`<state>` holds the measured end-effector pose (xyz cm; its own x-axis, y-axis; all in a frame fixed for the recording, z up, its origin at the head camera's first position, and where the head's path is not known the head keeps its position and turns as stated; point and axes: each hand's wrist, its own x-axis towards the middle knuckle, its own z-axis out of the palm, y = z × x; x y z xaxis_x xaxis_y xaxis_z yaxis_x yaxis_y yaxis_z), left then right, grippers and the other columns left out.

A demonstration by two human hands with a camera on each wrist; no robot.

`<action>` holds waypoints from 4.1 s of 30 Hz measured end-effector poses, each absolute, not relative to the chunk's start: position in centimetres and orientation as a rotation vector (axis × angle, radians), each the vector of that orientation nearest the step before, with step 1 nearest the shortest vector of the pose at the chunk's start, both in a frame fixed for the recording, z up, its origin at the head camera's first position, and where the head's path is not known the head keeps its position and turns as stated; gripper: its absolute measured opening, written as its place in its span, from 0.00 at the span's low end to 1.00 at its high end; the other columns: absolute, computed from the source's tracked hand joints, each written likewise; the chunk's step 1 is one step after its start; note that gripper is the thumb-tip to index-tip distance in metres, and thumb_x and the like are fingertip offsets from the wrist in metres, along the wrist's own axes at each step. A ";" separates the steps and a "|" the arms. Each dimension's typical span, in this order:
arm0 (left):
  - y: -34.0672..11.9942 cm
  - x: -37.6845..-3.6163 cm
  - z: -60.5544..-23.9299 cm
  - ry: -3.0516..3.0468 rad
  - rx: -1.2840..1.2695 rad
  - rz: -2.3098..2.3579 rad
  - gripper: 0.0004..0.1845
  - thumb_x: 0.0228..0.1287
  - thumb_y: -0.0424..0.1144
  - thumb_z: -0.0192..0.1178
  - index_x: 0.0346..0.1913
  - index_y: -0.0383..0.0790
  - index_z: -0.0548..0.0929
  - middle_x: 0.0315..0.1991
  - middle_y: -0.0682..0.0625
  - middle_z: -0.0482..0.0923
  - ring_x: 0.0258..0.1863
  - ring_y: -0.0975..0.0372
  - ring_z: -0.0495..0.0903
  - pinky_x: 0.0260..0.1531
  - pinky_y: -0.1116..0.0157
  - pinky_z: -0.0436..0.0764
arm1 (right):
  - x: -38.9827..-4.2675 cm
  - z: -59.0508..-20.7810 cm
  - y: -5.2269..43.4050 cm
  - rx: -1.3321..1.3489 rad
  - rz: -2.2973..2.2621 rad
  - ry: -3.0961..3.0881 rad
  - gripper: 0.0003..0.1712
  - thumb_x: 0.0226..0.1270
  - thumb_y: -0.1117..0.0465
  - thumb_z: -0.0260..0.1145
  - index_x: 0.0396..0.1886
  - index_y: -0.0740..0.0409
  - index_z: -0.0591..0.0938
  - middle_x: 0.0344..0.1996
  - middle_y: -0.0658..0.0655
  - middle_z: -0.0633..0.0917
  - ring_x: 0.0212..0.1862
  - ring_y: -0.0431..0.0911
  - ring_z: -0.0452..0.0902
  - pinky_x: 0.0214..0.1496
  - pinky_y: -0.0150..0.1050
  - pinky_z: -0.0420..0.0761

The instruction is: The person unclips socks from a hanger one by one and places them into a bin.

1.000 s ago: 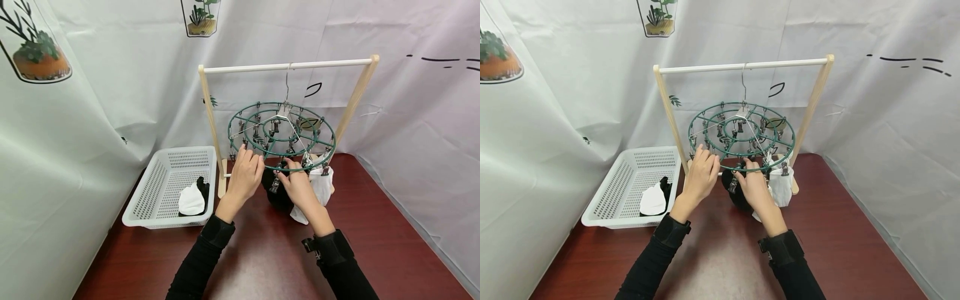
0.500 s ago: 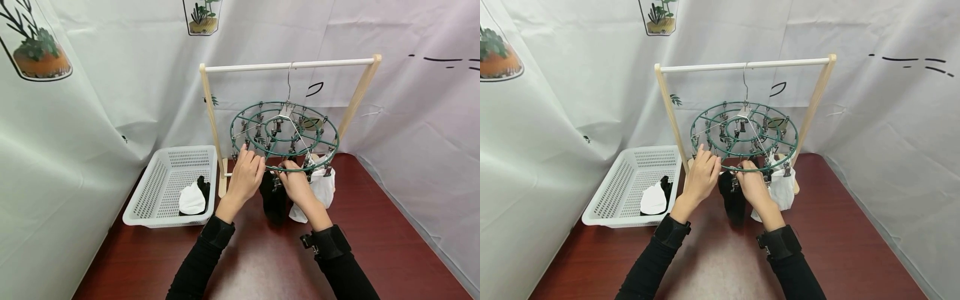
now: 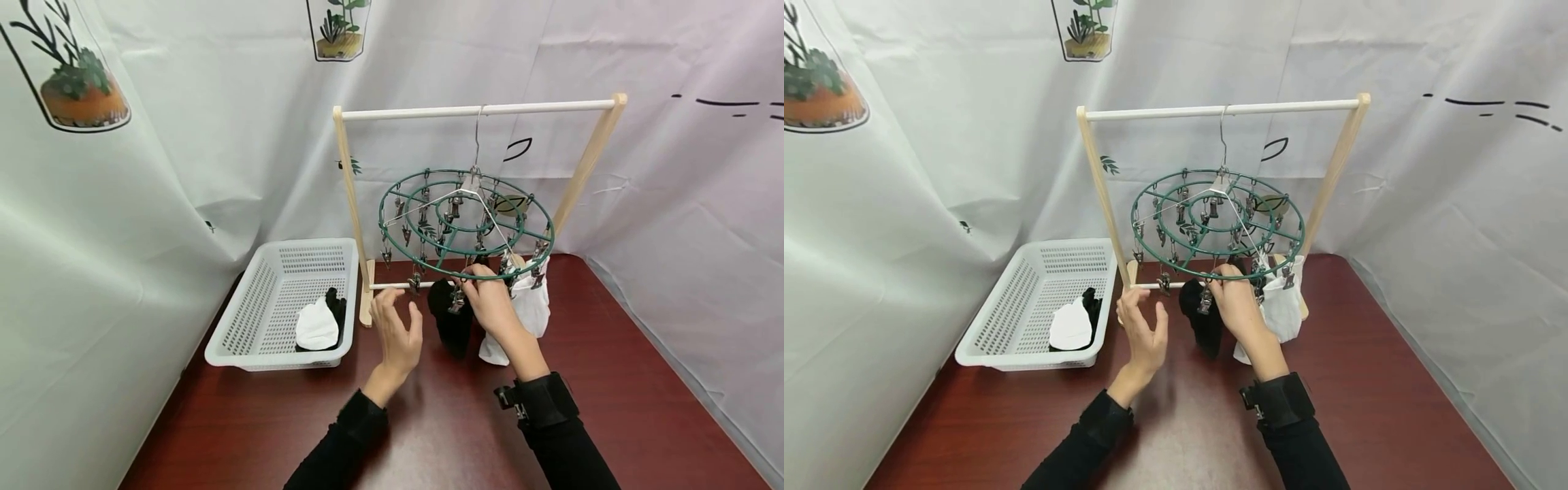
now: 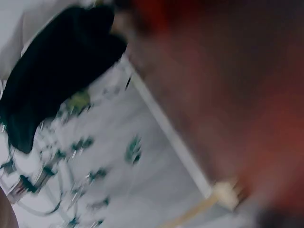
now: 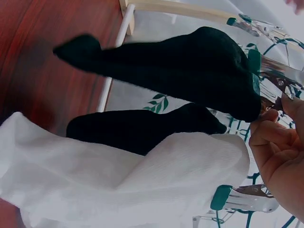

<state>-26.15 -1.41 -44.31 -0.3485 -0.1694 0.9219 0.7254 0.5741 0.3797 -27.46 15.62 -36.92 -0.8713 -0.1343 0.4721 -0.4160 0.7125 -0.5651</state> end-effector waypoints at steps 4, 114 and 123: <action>-0.3 -25.5 -46.4 -1.842 -0.399 -1.267 0.15 0.56 0.29 0.55 0.46 0.34 0.65 0.39 0.47 0.64 0.39 0.58 0.62 0.41 0.60 0.58 | -27.2 -37.0 15.7 0.409 0.983 -2.544 0.11 0.71 0.60 0.53 0.43 0.63 0.76 0.38 0.61 0.78 0.35 0.51 0.73 0.35 0.45 0.71; -16.4 -28.4 -43.4 -3.200 0.220 -0.526 0.34 0.67 0.29 0.48 0.69 0.24 0.44 0.59 0.22 0.53 0.58 0.34 0.58 0.47 0.48 0.71 | -27.9 -38.6 17.0 0.445 1.068 -2.229 0.16 0.64 0.56 0.63 0.17 0.53 0.76 0.08 0.47 0.66 0.13 0.42 0.60 0.20 0.37 0.60; -13.9 -27.7 -40.7 -2.761 0.129 -0.441 0.30 0.68 0.41 0.52 0.69 0.34 0.59 0.65 0.25 0.51 0.65 0.35 0.47 0.58 0.36 0.48 | -27.5 -39.0 16.9 0.390 1.036 -2.253 0.11 0.63 0.61 0.61 0.23 0.60 0.79 0.12 0.50 0.75 0.17 0.42 0.68 0.23 0.37 0.66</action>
<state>-27.69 -13.88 -40.67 -0.9378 -0.1413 0.3170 -0.0356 0.9477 0.3171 -27.52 16.88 -38.95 -0.7634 -0.0080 0.6459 -0.4955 0.6488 -0.5776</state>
